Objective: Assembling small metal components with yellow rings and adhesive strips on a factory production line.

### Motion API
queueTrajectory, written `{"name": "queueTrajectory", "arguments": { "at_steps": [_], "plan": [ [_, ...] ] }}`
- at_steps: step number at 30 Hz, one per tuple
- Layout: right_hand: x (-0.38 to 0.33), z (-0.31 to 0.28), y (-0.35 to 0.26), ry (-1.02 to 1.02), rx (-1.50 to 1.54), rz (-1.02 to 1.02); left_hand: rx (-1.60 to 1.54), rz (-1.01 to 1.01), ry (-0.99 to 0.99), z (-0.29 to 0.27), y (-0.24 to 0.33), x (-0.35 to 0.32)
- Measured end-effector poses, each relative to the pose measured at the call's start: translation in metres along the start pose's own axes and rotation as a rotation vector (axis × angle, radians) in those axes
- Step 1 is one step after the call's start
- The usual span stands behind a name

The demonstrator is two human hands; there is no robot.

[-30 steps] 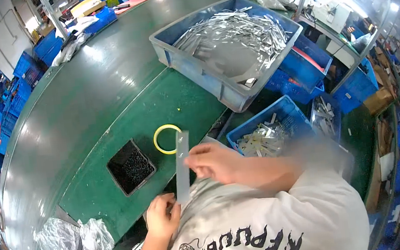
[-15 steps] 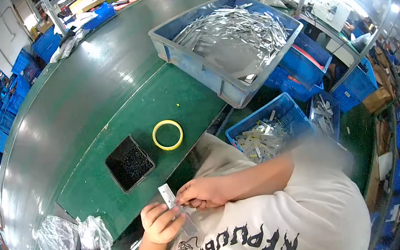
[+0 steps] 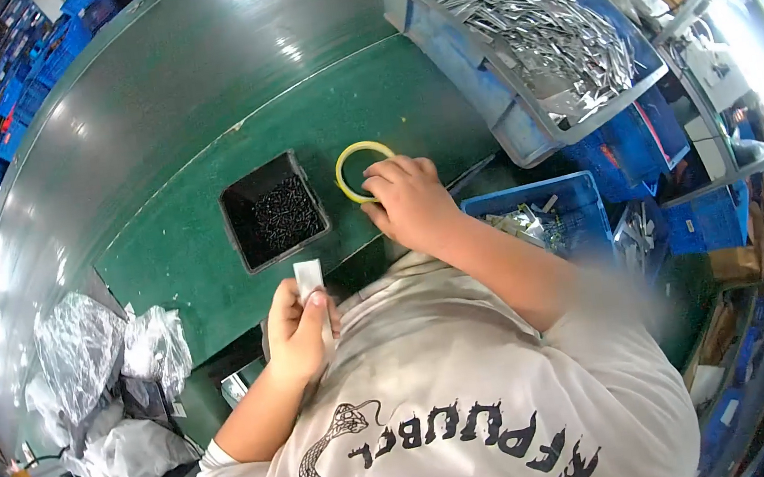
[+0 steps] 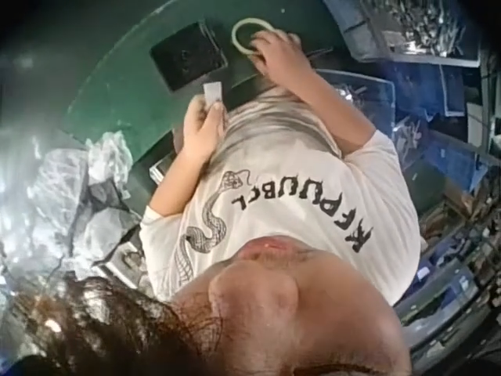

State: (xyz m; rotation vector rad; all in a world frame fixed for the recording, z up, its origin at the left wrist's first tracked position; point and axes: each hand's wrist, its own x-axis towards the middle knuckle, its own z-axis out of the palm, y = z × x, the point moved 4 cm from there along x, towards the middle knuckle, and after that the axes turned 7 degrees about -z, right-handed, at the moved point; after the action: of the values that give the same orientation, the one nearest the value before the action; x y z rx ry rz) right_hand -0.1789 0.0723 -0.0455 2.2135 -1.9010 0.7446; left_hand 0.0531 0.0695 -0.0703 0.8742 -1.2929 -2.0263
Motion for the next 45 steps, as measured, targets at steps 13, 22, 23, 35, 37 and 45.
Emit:
{"name": "queueTrajectory", "arguments": {
  "at_steps": [13,22,23,35,37,45],
  "plan": [
    [-0.053,-0.039,-0.024,-0.009,0.742,-0.141,-0.007,-0.192,-0.066,0.003,-0.001,0.004],
    [-0.046,-0.041,-0.036,-0.015,0.835,-0.200,0.097,-0.191,-0.135,0.007,0.000,-0.002],
    [-0.046,-0.041,-0.036,-0.010,0.836,-0.204,0.097,-0.193,-0.136,0.008,0.000,-0.002],
    [-0.047,-0.036,-0.038,-0.034,0.837,-0.214,0.120,-0.224,-0.128,0.009,0.002,-0.004],
    [-0.046,-0.035,-0.037,-0.043,0.846,-0.208,0.110,-0.217,-0.136,0.009,0.002,-0.003],
    [-0.047,-0.033,-0.039,-0.061,0.841,-0.194,0.119,-0.194,-0.111,0.010,-0.001,-0.002]
  ]
}}
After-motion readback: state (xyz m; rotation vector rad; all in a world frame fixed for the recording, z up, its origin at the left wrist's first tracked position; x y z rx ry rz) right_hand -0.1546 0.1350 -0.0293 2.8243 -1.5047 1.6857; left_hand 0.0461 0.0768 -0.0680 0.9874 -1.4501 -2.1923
